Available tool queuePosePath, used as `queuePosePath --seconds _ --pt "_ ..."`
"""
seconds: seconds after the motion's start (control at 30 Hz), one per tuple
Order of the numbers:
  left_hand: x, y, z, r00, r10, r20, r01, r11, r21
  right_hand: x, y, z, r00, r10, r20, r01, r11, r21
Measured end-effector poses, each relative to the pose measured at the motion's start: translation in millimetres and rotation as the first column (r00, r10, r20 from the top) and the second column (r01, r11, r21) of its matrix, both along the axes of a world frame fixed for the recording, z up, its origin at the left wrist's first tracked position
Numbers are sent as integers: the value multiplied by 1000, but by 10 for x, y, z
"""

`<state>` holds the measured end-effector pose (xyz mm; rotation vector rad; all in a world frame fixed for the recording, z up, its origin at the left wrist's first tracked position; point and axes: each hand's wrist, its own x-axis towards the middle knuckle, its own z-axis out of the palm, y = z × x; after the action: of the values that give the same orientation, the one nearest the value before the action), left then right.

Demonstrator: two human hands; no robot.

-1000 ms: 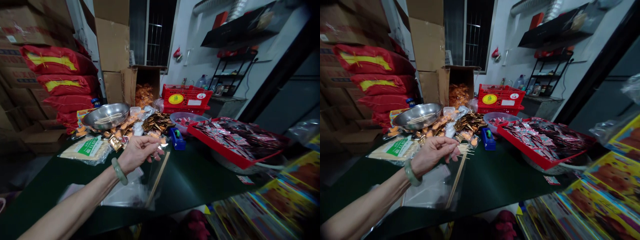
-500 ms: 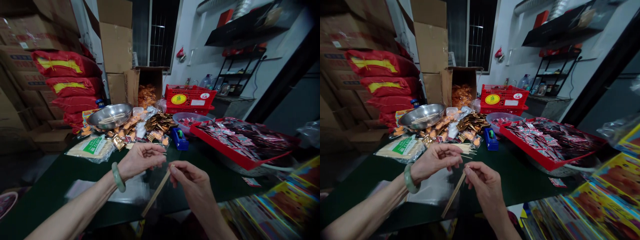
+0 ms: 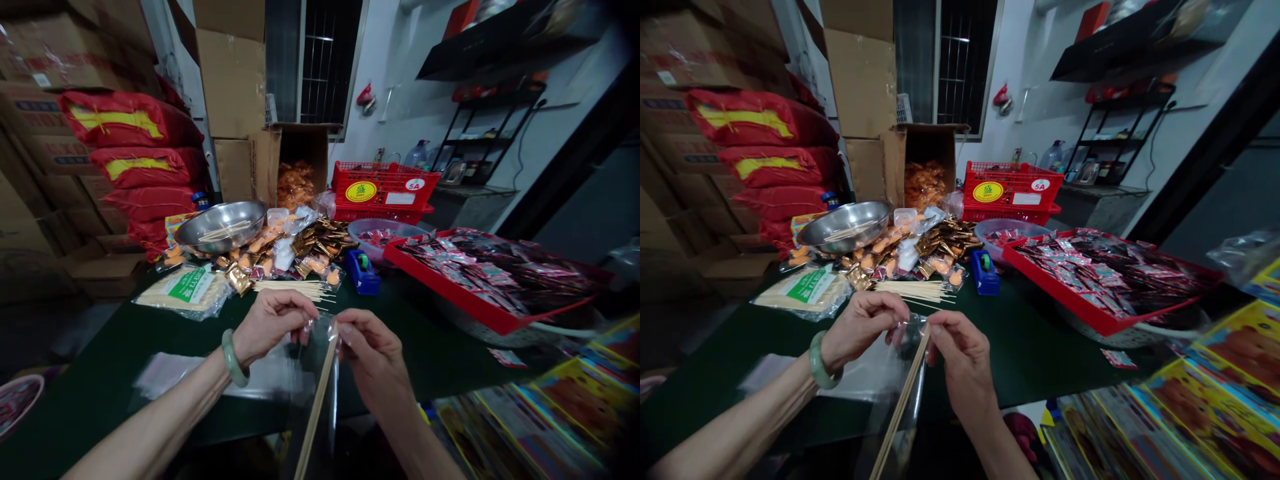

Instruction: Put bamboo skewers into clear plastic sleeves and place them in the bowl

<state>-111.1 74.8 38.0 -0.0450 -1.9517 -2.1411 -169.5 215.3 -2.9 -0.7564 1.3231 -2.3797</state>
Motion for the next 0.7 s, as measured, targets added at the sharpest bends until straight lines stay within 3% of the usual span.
queuePosePath --seconds 0.3,0.57,0.7 --pt "0 -71 -35 994 -101 -39 101 995 -2 -54 -24 -7 998 22 -53 -25 998 -61" --pt "-19 -92 -2 986 -159 -47 161 985 58 -111 27 -46 969 -16 -248 14 1000 -10" --pt "-17 -71 27 994 -97 -45 96 995 -3 -148 62 -43 940 -8 -341 19 999 28"
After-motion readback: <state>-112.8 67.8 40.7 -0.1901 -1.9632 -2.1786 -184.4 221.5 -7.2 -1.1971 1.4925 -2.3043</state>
